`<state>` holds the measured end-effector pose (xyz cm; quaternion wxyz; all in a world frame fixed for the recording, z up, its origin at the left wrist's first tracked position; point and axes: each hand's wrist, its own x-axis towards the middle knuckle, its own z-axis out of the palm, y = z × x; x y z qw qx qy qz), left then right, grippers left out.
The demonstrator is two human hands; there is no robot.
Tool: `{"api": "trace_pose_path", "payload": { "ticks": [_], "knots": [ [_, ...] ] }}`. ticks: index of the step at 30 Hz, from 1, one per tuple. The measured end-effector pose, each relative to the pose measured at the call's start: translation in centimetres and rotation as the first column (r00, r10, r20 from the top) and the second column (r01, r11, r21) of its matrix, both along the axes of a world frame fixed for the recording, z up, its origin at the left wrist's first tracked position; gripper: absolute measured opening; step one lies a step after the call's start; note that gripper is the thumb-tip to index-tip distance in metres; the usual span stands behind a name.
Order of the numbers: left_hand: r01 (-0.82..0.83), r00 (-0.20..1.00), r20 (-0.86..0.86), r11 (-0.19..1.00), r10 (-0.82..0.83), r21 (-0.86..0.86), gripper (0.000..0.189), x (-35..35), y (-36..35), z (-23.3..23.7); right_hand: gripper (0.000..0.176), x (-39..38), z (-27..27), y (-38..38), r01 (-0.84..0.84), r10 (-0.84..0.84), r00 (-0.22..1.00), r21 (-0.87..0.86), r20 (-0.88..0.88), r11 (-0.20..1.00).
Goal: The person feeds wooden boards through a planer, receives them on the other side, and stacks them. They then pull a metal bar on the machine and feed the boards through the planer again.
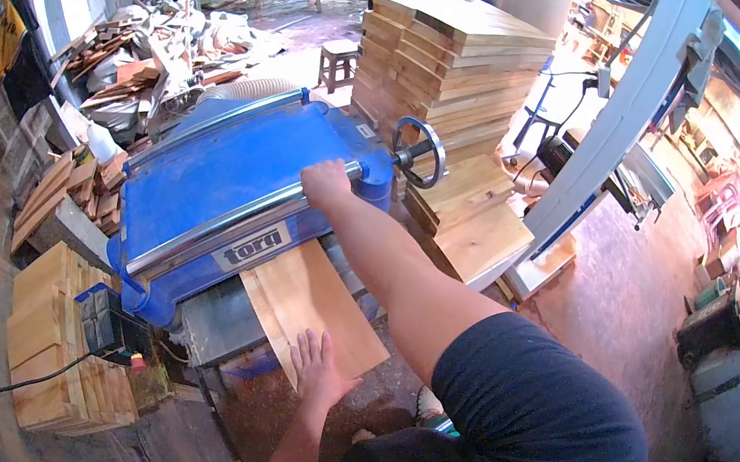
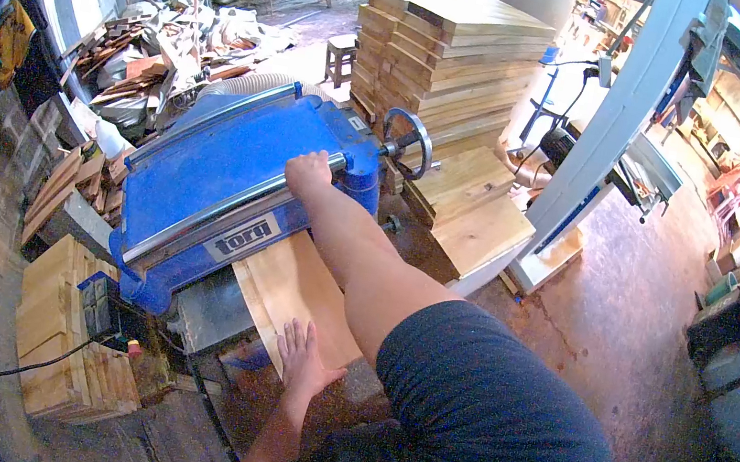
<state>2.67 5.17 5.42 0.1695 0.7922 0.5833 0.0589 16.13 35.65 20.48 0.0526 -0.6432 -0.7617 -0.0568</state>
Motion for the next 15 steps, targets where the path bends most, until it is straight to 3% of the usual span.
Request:
{"api": "trace_pose_path", "payload": {
  "ticks": [10,13,15],
  "knots": [
    [0.007,1.0,-0.004,1.0,-0.007,0.014,0.124,-0.05,-0.04,-0.33,0.016,-0.01,0.15,-0.14,-0.007,0.007,1.0,0.009,-0.006,1.0],
    [0.009,1.0,-0.001,1.0,-0.009,0.014,0.124,-0.08,-0.02,-0.1,0.026,-0.04,0.57,-0.3,0.002,-0.002,1.0,-0.092,-0.003,0.996],
    [0.009,1.0,-0.021,1.0,-0.008,0.014,0.121,-0.04,-0.03,0.47,0.017,0.02,0.1,-0.15,-0.012,0.013,1.0,0.009,-0.015,1.0]
  ]
}}
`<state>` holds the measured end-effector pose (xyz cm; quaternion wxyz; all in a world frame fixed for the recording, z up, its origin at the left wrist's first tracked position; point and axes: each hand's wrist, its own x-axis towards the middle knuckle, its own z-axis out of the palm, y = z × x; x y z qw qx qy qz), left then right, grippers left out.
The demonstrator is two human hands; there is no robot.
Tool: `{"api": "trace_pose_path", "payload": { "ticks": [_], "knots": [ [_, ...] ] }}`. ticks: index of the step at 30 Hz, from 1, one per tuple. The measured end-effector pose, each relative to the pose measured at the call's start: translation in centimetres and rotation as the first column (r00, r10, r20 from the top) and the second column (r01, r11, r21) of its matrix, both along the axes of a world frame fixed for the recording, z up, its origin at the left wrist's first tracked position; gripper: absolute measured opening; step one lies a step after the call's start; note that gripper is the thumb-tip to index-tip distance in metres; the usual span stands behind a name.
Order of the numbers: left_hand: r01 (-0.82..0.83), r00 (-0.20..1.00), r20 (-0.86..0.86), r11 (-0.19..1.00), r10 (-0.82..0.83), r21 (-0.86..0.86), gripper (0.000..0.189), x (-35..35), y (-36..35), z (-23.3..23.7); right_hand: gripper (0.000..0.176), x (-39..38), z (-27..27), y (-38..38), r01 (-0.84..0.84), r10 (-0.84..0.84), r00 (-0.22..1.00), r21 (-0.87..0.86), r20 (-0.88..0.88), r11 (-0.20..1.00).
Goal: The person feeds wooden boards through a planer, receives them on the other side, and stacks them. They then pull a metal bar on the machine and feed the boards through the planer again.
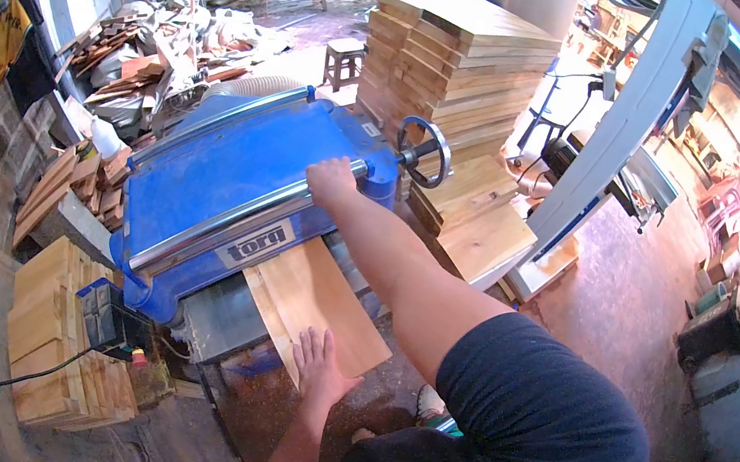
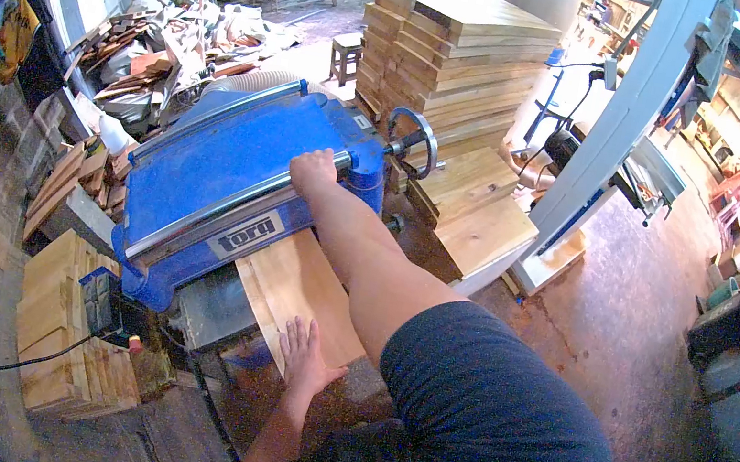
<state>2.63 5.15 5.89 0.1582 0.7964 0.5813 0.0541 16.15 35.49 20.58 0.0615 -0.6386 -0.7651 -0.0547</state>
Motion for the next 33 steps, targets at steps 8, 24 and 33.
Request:
{"api": "trace_pose_path", "payload": {
  "ticks": [8,24,33],
  "knots": [
    [-0.002,1.0,-0.009,1.0,0.002,0.001,0.118,0.0,-0.1,0.2,0.019,0.0,0.2,0.1,0.004,-0.004,1.0,-0.036,0.003,0.999],
    [-0.005,1.0,0.008,1.0,0.005,0.018,0.122,0.0,0.0,-0.5,0.019,0.0,0.3,-0.1,0.002,-0.002,1.0,-0.031,0.001,1.0],
    [-0.005,1.0,0.013,0.999,0.004,0.032,0.121,-0.1,0.0,-0.5,0.02,0.1,0.5,-0.3,-0.003,0.003,1.0,-0.027,-0.016,1.0]
  ]
}}
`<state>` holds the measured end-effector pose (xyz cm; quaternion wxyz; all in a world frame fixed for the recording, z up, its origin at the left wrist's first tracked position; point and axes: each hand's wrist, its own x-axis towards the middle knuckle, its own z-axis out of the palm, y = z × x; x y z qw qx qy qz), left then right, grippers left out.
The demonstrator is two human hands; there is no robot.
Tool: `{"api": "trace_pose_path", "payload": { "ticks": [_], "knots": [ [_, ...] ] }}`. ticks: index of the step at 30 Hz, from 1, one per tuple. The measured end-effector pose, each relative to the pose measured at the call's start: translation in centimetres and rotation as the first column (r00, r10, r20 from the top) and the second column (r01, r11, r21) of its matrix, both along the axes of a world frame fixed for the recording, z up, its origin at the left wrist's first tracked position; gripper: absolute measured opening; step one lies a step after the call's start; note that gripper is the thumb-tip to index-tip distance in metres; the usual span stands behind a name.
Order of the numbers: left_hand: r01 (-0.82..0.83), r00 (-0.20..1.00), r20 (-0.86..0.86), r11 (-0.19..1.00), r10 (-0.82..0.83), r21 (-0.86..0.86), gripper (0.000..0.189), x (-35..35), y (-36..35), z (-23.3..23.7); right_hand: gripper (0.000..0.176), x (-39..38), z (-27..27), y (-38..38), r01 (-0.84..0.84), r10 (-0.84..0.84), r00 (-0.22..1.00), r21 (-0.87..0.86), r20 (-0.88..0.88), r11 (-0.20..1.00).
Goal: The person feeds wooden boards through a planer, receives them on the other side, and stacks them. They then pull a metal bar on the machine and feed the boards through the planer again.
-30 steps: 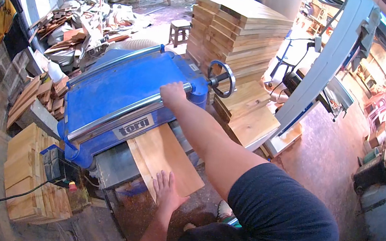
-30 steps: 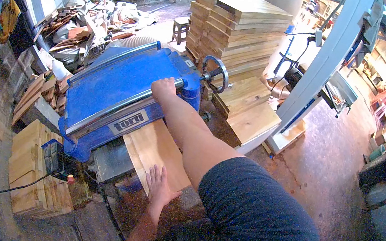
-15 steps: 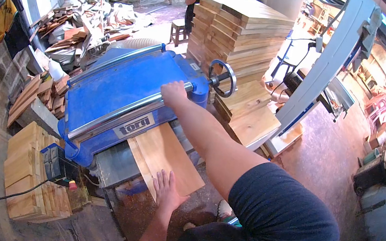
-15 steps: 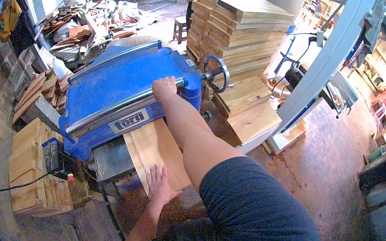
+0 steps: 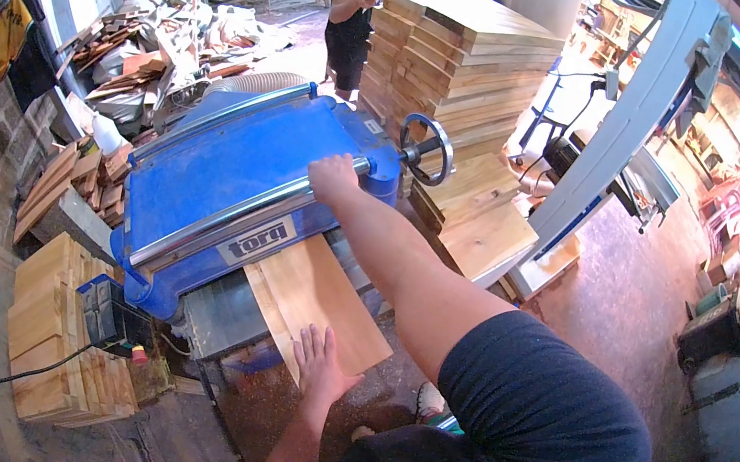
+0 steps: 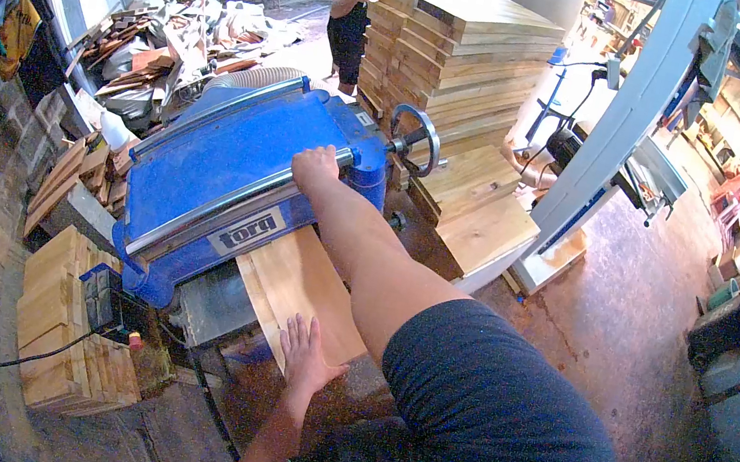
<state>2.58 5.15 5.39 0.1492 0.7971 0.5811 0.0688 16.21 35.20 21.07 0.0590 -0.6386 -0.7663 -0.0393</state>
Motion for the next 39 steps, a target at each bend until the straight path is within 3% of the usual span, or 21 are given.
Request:
{"api": "trace_pose_path", "payload": {
  "ticks": [16,18,21,28,30,34,36,39],
  "knots": [
    [-0.006,1.0,0.01,1.0,0.006,-0.023,0.122,0.1,0.1,-0.3,0.02,0.1,-0.1,0.2,0.0,0.0,1.0,0.009,-0.015,1.0],
    [-0.004,1.0,0.013,1.0,0.004,-0.029,0.122,0.0,0.0,-0.1,0.026,-0.1,0.4,0.1,0.029,-0.026,0.999,-0.1,0.031,0.995],
    [0.0,1.0,0.014,0.999,0.001,-0.036,0.122,0.0,0.0,0.0,0.018,-0.1,-0.3,0.2,0.017,-0.017,1.0,0.029,-0.025,0.999],
    [-0.007,1.0,0.009,0.999,0.007,-0.035,0.123,0.1,0.0,0.1,0.018,-0.1,0.0,0.1,-0.003,0.003,1.0,0.007,0.003,1.0],
    [-0.01,1.0,0.01,0.999,0.01,-0.037,0.123,0.1,0.1,0.2,0.024,-0.1,0.4,-0.1,0.015,-0.012,0.999,-0.073,0.034,0.997],
    [-0.004,1.0,0.012,1.0,0.004,-0.03,0.124,0.0,0.1,-0.3,0.023,-0.1,0.1,0.0,0.018,-0.016,1.0,-0.06,0.026,0.998],
    [-0.001,1.0,0.005,1.0,0.001,-0.02,0.12,0.1,0.0,0.0,0.016,0.0,-0.4,0.2,-0.008,0.006,1.0,0.057,0.026,0.998],
    [-0.002,1.0,0.005,1.0,0.002,-0.014,0.12,0.1,0.1,-0.2,0.016,-0.1,-0.3,0.2,0.009,-0.009,0.999,-0.001,0.036,1.0]
  ]
}}
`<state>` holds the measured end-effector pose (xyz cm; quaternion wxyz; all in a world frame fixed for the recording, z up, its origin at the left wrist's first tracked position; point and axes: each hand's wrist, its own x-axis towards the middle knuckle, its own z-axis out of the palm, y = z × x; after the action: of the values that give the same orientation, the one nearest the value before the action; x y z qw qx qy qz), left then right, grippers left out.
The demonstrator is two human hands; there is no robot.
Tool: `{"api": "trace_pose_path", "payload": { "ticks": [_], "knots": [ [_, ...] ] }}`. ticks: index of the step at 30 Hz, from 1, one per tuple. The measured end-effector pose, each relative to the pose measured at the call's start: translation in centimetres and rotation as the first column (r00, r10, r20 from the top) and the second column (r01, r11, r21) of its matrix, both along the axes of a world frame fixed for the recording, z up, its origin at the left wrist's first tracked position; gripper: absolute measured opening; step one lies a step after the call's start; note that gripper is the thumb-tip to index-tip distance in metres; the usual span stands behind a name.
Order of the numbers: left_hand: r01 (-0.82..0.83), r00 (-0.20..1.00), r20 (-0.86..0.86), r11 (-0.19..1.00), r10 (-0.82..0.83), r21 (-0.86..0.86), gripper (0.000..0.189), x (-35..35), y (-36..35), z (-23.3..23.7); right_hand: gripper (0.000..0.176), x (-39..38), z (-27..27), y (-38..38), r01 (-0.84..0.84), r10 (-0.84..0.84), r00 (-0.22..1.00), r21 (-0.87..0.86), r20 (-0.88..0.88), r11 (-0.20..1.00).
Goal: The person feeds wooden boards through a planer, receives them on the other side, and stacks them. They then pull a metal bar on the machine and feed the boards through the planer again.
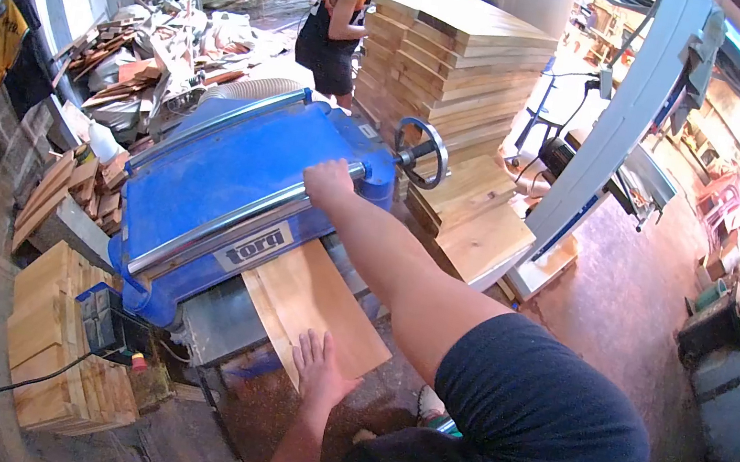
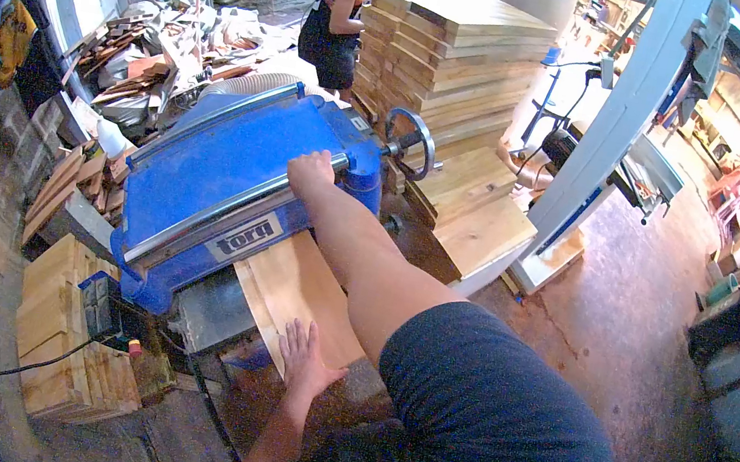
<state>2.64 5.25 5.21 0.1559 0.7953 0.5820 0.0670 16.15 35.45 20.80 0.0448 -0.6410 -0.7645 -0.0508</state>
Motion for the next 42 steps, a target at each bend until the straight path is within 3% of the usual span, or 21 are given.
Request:
{"api": "trace_pose_path", "payload": {
  "ticks": [42],
  "knots": [
    [-0.01,1.0,-0.003,1.0,0.01,-0.022,0.119,0.0,-0.1,0.6,0.02,0.1,-0.2,0.2,-0.002,0.001,1.0,-0.017,-0.008,1.0]
  ]
}}
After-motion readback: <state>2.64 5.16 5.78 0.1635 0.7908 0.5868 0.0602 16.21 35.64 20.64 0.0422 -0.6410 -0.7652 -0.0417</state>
